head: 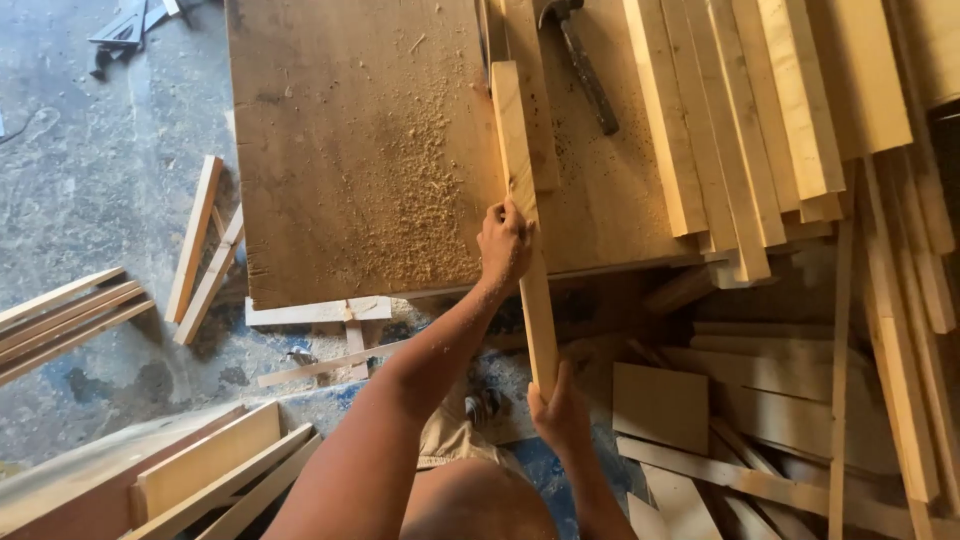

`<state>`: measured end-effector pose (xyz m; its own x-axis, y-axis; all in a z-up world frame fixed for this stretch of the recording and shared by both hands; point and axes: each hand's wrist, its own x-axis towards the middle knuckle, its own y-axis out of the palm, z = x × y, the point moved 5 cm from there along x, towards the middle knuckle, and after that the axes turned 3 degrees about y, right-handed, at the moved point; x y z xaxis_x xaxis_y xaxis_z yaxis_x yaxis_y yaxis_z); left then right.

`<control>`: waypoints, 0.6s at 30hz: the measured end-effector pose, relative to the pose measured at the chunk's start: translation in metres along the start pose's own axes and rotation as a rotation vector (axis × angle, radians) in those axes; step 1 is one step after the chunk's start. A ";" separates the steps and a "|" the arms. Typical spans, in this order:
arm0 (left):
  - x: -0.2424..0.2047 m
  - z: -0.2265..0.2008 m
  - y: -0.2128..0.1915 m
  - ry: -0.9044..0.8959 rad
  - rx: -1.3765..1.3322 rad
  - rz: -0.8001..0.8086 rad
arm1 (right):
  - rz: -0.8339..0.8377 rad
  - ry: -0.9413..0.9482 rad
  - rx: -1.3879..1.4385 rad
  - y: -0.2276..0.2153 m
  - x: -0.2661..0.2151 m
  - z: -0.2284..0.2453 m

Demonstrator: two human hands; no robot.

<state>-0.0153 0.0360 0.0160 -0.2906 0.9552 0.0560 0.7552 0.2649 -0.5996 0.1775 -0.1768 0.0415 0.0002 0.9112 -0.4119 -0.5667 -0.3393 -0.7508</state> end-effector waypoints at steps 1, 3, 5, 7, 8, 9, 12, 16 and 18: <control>-0.001 -0.007 -0.006 0.010 -0.019 0.008 | -0.038 -0.041 0.013 0.001 0.000 -0.001; -0.037 -0.014 -0.012 0.053 0.002 0.010 | 0.011 0.018 0.016 0.004 -0.029 -0.020; -0.086 -0.023 -0.021 0.103 0.019 0.026 | 0.054 0.089 0.026 0.008 -0.063 -0.046; -0.150 -0.015 -0.025 -0.210 -0.225 0.212 | 0.191 0.294 0.080 0.018 -0.102 -0.086; -0.171 -0.018 -0.032 -0.193 -0.228 0.229 | 0.173 0.307 0.091 0.018 -0.113 -0.107; -0.196 -0.010 -0.034 -0.397 -0.327 0.388 | 0.221 0.386 0.017 0.024 -0.126 -0.129; -0.238 -0.013 -0.060 -0.798 -0.585 0.537 | 0.057 -0.112 -0.217 0.026 -0.128 -0.145; -0.244 0.071 -0.089 -0.760 -0.785 -0.028 | 0.178 -0.704 0.111 0.000 -0.077 -0.052; -0.227 0.124 -0.118 -0.690 -0.791 -0.301 | -0.096 -0.827 0.049 -0.003 -0.007 -0.036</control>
<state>-0.1113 -0.2289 -0.0247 -0.6074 0.6227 -0.4932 0.6903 0.7210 0.0603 0.2084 -0.1903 0.0279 -0.5441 0.8196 0.1795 -0.6302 -0.2580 -0.7323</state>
